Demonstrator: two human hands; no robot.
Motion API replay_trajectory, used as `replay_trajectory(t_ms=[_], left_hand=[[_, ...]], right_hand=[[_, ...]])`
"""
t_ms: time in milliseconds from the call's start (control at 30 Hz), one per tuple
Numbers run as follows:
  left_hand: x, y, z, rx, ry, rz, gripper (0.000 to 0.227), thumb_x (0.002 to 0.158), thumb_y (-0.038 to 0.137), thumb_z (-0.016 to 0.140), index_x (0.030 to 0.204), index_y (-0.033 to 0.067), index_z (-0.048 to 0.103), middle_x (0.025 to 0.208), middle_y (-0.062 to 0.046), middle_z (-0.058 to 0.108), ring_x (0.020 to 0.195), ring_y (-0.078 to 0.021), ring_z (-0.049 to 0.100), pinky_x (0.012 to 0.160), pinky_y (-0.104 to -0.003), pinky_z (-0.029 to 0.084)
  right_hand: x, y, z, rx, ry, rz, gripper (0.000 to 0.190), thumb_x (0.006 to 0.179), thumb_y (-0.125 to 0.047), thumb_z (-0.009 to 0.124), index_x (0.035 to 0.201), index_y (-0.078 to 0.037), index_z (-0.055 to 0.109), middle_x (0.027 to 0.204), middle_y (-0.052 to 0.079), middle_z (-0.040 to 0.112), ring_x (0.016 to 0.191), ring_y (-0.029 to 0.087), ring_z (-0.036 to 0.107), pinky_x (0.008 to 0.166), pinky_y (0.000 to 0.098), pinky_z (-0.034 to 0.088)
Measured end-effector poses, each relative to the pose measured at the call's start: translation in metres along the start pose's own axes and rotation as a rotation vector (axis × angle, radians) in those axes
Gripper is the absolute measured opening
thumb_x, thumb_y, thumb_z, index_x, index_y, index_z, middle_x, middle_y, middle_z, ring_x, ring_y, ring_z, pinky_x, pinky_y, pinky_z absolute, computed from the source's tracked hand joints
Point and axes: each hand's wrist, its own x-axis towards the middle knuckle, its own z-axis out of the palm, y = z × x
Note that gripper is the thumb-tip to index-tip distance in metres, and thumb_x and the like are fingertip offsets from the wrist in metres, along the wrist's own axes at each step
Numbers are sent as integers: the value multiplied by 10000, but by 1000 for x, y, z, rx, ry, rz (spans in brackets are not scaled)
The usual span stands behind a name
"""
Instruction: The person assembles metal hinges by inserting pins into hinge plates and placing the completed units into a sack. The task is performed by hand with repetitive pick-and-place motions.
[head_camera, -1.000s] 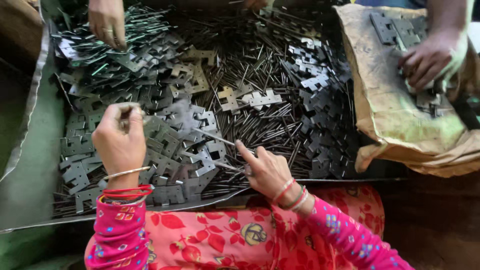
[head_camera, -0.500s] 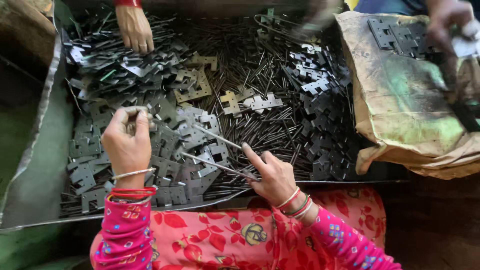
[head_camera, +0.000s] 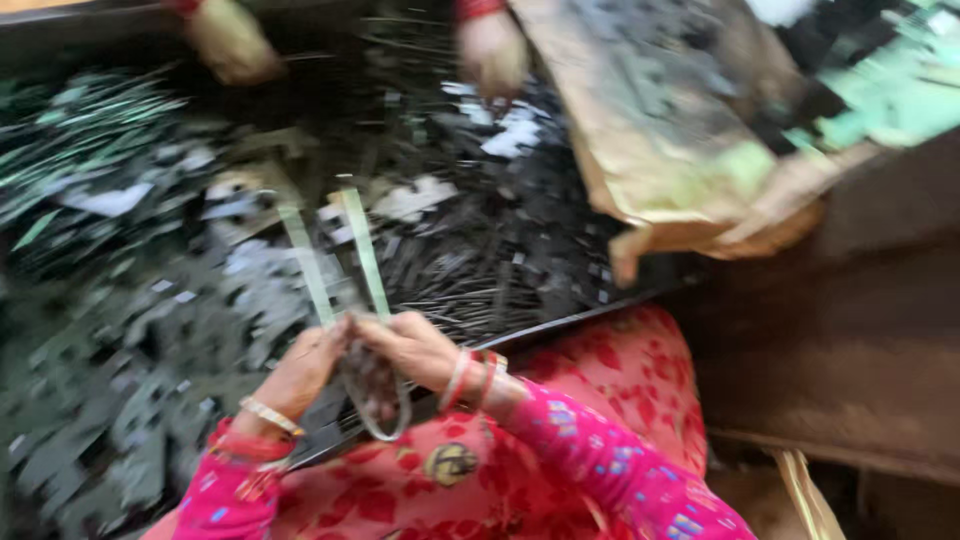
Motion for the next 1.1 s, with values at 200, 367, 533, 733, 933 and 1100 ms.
replay_trajectory(t_ms=[200,367,533,733,933,1100], left_hand=[[5,16,-11,-516,212,-251,500,956,383,446,1351,83,510,908,-96,720,731,-234,705,648,-434,594],[11,-9,-4,-5,282,-119,665,905,154,651,1532,42,459,954,-149,660,708,-208,617,591,-416,537],[51,-3,49,519,219,-104,594,931,211,650,1517,168,564,916,-153,715,742,-268,641,646,-421,542],[167,18,155,1222,165,208,787,829,324,719,1512,122,384,1231,-194,543,869,-382,681,672,-477,581],[318,2,274,1678,405,130,258,968,219,612,1200,156,704,1068,-66,574,786,-265,689,526,-474,567],[343,-28,267,1795,275,73,193,960,248,610,1019,173,777,1040,-63,614,784,-273,721,498,-469,574]], right_hand=[[-46,-9,-52,-993,399,-397,391,946,-457,686,868,-77,733,735,127,693,669,298,695,604,396,549],[-97,-22,-134,-1261,748,-452,369,940,-407,700,750,-97,634,696,145,650,648,366,653,564,466,510],[-107,-19,-188,-1297,1059,-339,380,973,-418,657,739,-119,643,678,124,656,617,346,659,528,471,496],[-104,-14,-191,-1246,1175,-406,334,987,-393,643,787,-126,668,679,126,654,620,358,645,530,479,480],[-105,-24,-187,-1217,1183,-590,283,1004,-326,621,827,-109,663,741,120,662,655,343,655,567,455,497],[-112,-21,-190,-1232,1143,-566,265,1007,-288,634,819,-103,650,746,112,653,674,333,653,594,449,501]])
